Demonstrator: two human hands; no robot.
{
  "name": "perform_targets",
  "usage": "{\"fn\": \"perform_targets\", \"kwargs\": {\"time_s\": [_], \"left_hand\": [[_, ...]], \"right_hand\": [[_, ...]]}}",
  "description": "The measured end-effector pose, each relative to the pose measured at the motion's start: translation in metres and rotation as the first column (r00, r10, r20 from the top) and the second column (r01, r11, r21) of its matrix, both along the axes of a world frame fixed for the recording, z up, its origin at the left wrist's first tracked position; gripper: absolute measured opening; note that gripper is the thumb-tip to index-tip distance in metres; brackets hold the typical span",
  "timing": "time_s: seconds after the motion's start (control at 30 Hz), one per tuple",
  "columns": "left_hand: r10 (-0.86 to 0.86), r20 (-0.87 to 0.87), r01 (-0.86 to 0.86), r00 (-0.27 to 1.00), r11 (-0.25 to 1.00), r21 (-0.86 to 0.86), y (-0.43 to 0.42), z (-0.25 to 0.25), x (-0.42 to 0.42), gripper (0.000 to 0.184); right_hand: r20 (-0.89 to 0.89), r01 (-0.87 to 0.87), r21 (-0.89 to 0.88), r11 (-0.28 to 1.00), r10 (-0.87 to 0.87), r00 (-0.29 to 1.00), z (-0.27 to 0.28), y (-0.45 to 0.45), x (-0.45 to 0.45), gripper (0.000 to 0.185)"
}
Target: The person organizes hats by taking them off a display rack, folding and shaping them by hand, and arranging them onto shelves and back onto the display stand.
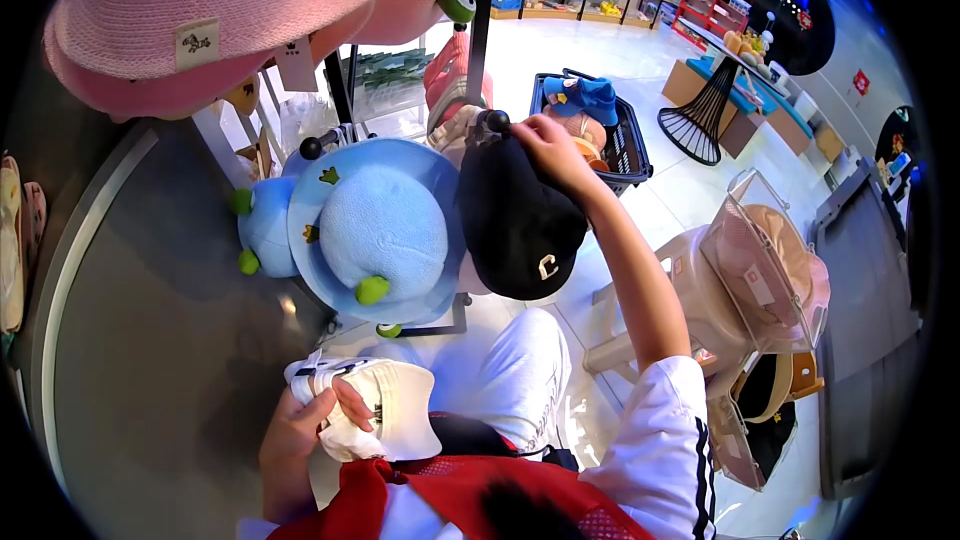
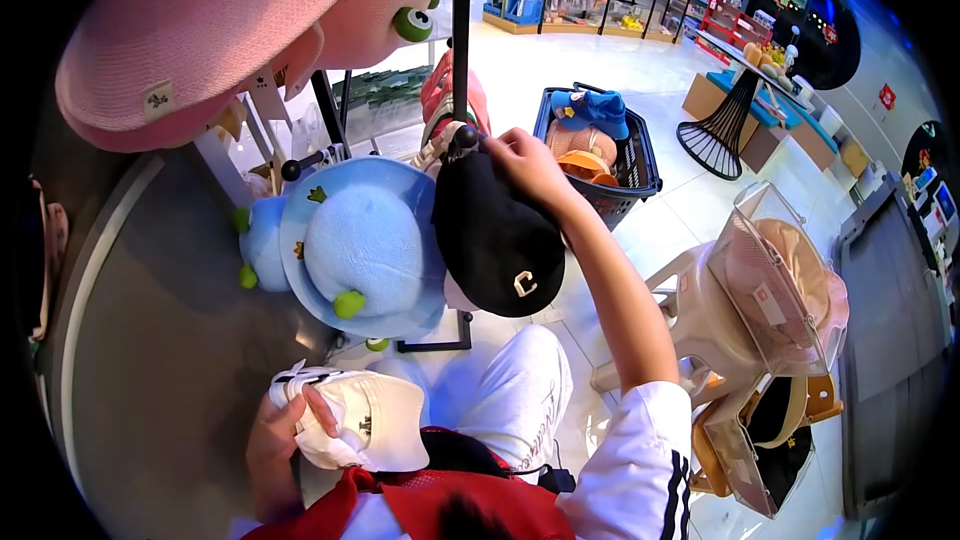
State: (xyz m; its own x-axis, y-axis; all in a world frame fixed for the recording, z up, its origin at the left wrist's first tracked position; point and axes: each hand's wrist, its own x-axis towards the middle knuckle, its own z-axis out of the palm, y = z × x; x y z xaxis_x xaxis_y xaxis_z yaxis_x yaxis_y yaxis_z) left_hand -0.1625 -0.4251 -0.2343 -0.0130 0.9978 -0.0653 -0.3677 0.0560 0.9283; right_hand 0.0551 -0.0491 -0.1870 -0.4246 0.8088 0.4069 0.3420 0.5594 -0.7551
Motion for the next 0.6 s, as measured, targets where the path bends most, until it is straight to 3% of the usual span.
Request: {"fn": "perform_targets", "kwargs": {"time_s": [0.03,0.1,0.17,0.2,0.27,0.3,0.37,0.43,0.5,0.57,0.6], "left_hand": [[0.01,-0.015,-0.01,1.0,1.0,-0.015,-0.001,0.001,0.0,0.021],[-0.02,0.006,0.02,1.0,1.0,-0.021,-0.001,0.001,-0.002,0.02],[-0.039,0.017,0.04,0.999,0.999,-0.018,0.002,-0.002,-0.003,0.02],[-0.03,0.016,0.03,0.999,0.999,-0.033,0.003,-0.003,-0.003,0.02],[-0.016,0.015,0.017,1.0,0.998,-0.064,0.008,-0.005,0.0,0.02],[-0.03,0.011,0.03,1.0,0.998,-0.062,0.011,-0.005,0.001,0.02],[-0.053,-0.001,0.053,0.999,0.997,-0.056,0.018,-0.004,0.005,0.021],[-0.032,-0.012,0.031,0.999,0.998,-0.058,0.025,-0.002,0.014,0.023],[-0.018,-0.022,0.017,1.0,0.999,-0.031,0.027,0.0,0.023,0.031],[0.075,0.036,-0.07,0.997,0.99,-0.121,0.029,0.007,0.035,0.04],[-0.014,0.048,0.016,0.999,0.999,-0.041,0.033,0.001,0.032,0.046]], "right_hand": [[-0.113,0.007,-0.019,1.0,-0.01,0.994,-0.003,-0.006,0.007,0.034],[-0.388,-0.097,-0.323,0.941,-0.038,0.921,-0.008,-0.021,0.029,0.028],[-0.344,-0.018,-0.093,0.995,-0.015,0.939,-0.032,-0.049,0.043,0.025],[-0.466,-0.061,-0.234,0.97,-0.057,0.883,-0.054,-0.058,0.043,0.022],[-0.503,-0.096,-0.413,0.906,-0.139,0.853,-0.099,-0.065,0.045,0.016],[-0.588,-0.225,-0.454,0.862,-0.1,0.803,-0.105,-0.071,0.043,0.013],[-0.684,-0.258,-0.475,0.841,-0.168,0.71,-0.081,-0.094,0.024,0.012],[-0.571,0.053,-0.269,0.962,-0.203,0.795,-0.103,-0.074,0.013,0.022],[-0.411,0.378,-0.107,0.92,-0.387,0.825,-0.11,-0.065,-0.007,0.01],[-0.471,0.43,-0.084,0.899,-0.415,0.778,-0.124,-0.056,-0.017,0.01],[-0.515,0.414,-0.081,0.907,-0.394,0.761,-0.125,-0.052,-0.016,0.012]]}}
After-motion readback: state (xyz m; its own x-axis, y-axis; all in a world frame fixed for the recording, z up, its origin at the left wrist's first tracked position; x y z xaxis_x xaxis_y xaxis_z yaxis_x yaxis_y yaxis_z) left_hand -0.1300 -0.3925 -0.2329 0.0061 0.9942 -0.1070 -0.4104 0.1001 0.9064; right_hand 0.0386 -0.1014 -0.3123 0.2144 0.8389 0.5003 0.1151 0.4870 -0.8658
